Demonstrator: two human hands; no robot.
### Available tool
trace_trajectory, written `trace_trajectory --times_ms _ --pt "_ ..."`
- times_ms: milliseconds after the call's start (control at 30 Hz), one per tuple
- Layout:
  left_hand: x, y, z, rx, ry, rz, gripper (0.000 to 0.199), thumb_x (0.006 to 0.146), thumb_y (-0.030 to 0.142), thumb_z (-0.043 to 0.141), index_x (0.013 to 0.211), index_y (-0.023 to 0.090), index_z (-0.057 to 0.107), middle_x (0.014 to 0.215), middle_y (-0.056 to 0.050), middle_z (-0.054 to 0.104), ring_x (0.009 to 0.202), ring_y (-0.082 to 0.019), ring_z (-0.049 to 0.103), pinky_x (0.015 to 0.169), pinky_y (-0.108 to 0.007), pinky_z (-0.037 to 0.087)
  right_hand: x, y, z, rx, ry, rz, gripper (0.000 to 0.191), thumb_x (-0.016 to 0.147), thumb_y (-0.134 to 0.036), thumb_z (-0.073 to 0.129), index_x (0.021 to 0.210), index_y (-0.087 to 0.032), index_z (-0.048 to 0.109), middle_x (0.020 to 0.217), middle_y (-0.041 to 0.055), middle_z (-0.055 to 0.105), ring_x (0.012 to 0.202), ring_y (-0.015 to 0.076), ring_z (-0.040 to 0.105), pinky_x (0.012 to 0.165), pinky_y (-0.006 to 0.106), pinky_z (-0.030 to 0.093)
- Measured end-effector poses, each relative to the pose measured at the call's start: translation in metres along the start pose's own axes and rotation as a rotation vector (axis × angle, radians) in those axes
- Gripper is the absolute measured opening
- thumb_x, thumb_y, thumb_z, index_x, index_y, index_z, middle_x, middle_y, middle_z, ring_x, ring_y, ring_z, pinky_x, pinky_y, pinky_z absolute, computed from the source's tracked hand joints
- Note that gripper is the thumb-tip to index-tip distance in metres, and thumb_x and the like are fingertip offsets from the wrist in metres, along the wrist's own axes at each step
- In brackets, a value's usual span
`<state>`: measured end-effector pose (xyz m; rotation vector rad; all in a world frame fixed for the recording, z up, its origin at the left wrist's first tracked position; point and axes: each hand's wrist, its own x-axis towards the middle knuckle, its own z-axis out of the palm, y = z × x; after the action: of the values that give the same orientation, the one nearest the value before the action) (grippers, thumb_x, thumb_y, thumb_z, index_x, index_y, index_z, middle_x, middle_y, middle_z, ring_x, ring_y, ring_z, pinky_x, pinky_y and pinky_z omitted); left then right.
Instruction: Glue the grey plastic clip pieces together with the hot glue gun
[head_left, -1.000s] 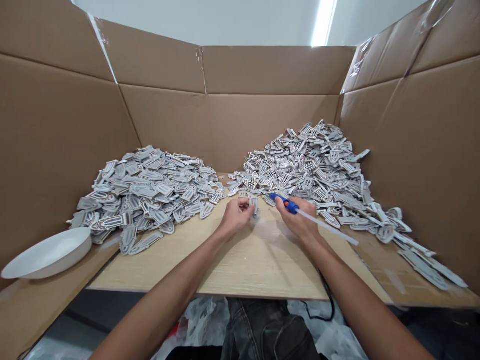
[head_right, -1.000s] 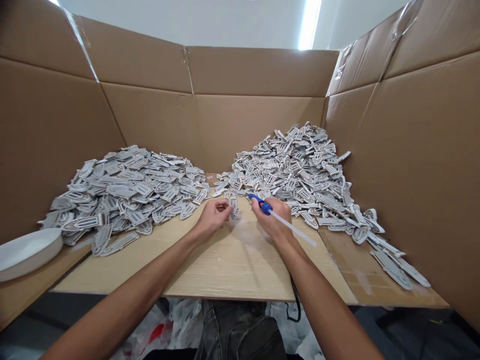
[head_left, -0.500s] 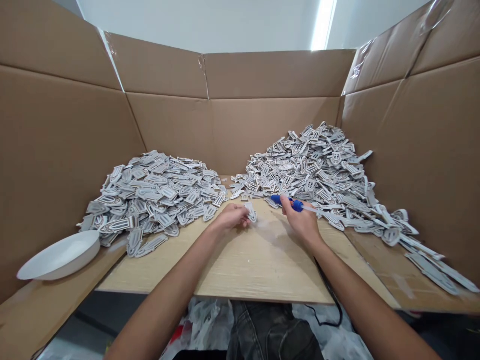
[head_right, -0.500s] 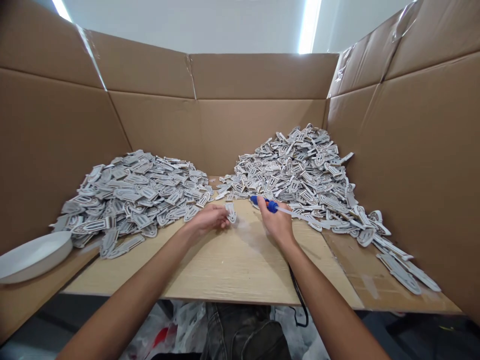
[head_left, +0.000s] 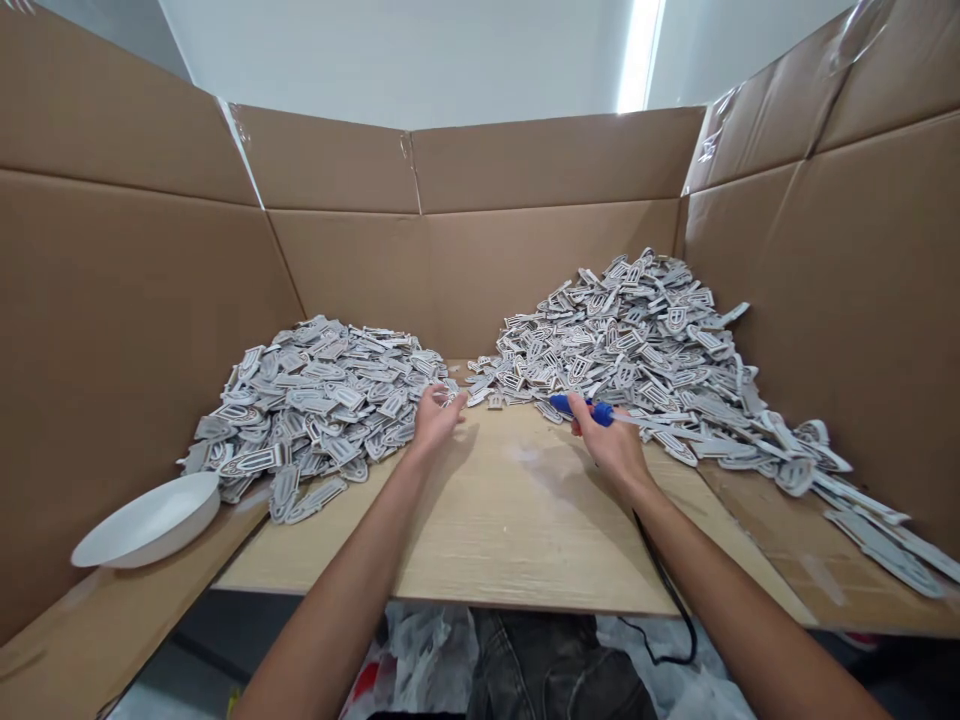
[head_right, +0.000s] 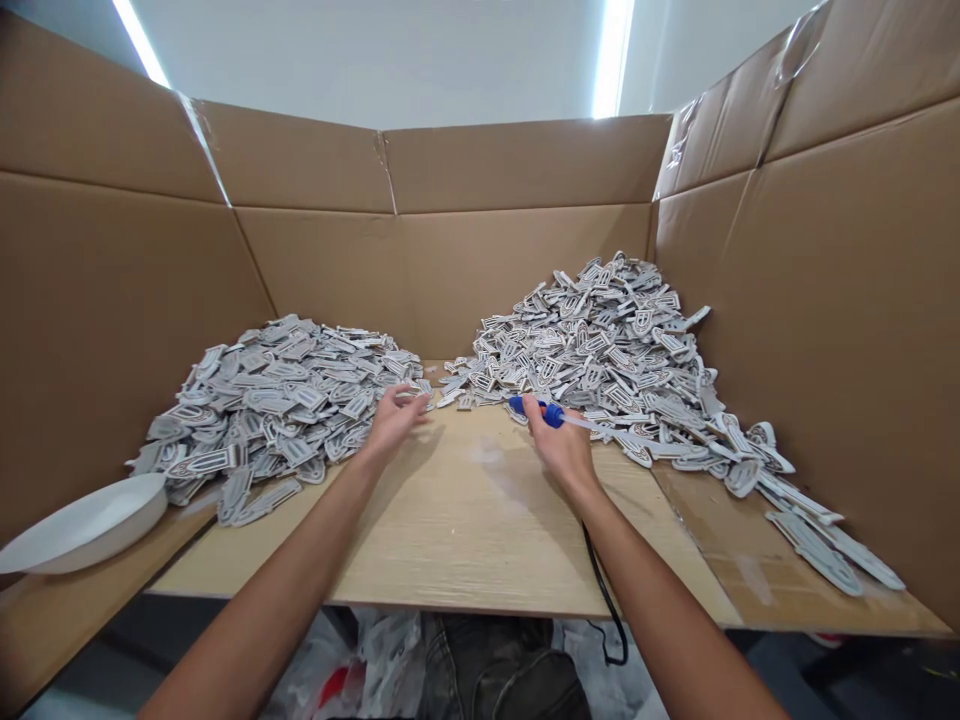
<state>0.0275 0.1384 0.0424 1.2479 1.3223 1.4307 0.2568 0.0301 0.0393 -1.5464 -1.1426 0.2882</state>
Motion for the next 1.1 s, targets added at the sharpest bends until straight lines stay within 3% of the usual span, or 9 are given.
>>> trace_trajectory --times_ms 133,200,300,400,600,800,933,1000,1100 --pt "-0.011 -0.01 0.01 0.183 -0.094 0.035 0.012 0.084 0.021 0.069 0.093 0.013 0.069 0.09 -0.007 0.07 0.058 -0.011 0.06 0.051 -0.02 0.046 0.003 0.007 -0.001 -0.115 -0.002 -0.037 0.055 0.084 -0.072 0.054 0.059 -0.023 0.061 0.058 0.0041 0.063 0.062 0.0228 0.06 0.061 0.031 0.04" --pt "-0.014 -0.012 0.013 0.209 -0.119 0.04 0.006 0.081 0.019 0.068 0.08 0.014 0.07 0.074 -0.003 0.067 0.05 -0.011 0.055 0.049 -0.021 0.042 0.008 0.012 -0.003 -0.225 0.043 -0.036 0.046 0.085 -0.065 0.059 0.071 -0.022 0.067 0.067 0.0067 0.069 0.068 0.0251 0.063 0.064 0.032 0.041" --pt "-0.017 -0.015 0.014 0.256 -0.142 0.054 0.011 0.078 0.019 0.066 0.069 0.014 0.071 0.058 -0.001 0.061 0.046 -0.012 0.051 0.048 -0.023 0.037 0.014 0.021 -0.007 -0.444 0.104 -0.018 0.028 0.087 -0.044 0.064 0.09 -0.018 0.07 0.079 0.0109 0.073 0.074 0.0272 0.066 0.067 0.032 0.042" --pt "-0.017 -0.017 0.014 0.29 -0.161 0.079 0.018 0.078 0.021 0.063 0.062 0.015 0.07 0.053 -0.001 0.059 0.047 -0.013 0.05 0.049 -0.024 0.035 0.017 0.028 -0.009 -0.644 0.093 -0.021 0.023 0.086 -0.03 0.065 0.103 -0.014 0.069 0.092 0.0156 0.075 0.082 0.029 0.069 0.068 0.032 0.042" --pt "-0.022 -0.021 0.018 0.308 -0.215 0.14 0.023 0.079 0.023 0.058 0.059 0.017 0.067 0.054 -0.001 0.06 0.05 -0.015 0.051 0.052 -0.025 0.033 0.02 0.033 -0.003 -0.834 -0.004 -0.125 0.021 0.087 -0.019 0.062 0.108 -0.013 0.067 0.104 0.0177 0.073 0.1 0.0304 0.067 0.078 0.034 0.045" --pt "-0.031 -0.02 0.02 0.32 -0.225 0.203 0.025 0.08 0.021 0.055 0.057 0.017 0.066 0.055 -0.001 0.061 0.053 -0.015 0.052 0.056 -0.026 0.034 0.034 0.028 0.006 -0.906 -0.144 -0.166 0.025 0.089 -0.021 0.064 0.112 -0.011 0.064 0.115 0.0207 0.07 0.113 0.0316 0.063 0.08 0.033 0.046" --pt "-0.031 -0.022 0.021 0.326 -0.235 0.217 0.028 0.081 0.022 0.054 0.055 0.017 0.065 0.056 -0.002 0.062 0.055 -0.015 0.053 0.056 -0.026 0.035 0.041 0.029 0.005 -0.89 -0.109 -0.123 0.026 0.086 -0.014 0.063 0.112 -0.011 0.063 0.107 0.0208 0.071 0.101 0.0307 0.067 0.076 0.033 0.045" --pt "-0.031 -0.023 0.022 0.329 -0.239 0.218 0.028 0.082 0.022 0.055 0.057 0.017 0.065 0.056 -0.002 0.061 0.054 -0.014 0.053 0.055 -0.025 0.035 0.043 0.032 0.002 -0.779 -0.031 -0.12 0.024 0.084 -0.014 0.063 0.108 -0.013 0.063 0.099 0.0176 0.071 0.089 0.0282 0.066 0.073 0.033 0.043" --pt "-0.033 -0.022 0.024 0.258 -0.297 0.166 0.025 0.084 0.025 0.059 0.063 0.015 0.066 0.06 -0.002 0.061 0.051 -0.012 0.051 0.05 -0.023 0.034 0.04 0.034 -0.001 -0.407 0.002 -0.111 0.012 0.081 -0.023 0.066 0.091 -0.019 0.06 0.078 0.0068 0.067 0.07 0.0223 0.059 0.067 0.031 0.041"
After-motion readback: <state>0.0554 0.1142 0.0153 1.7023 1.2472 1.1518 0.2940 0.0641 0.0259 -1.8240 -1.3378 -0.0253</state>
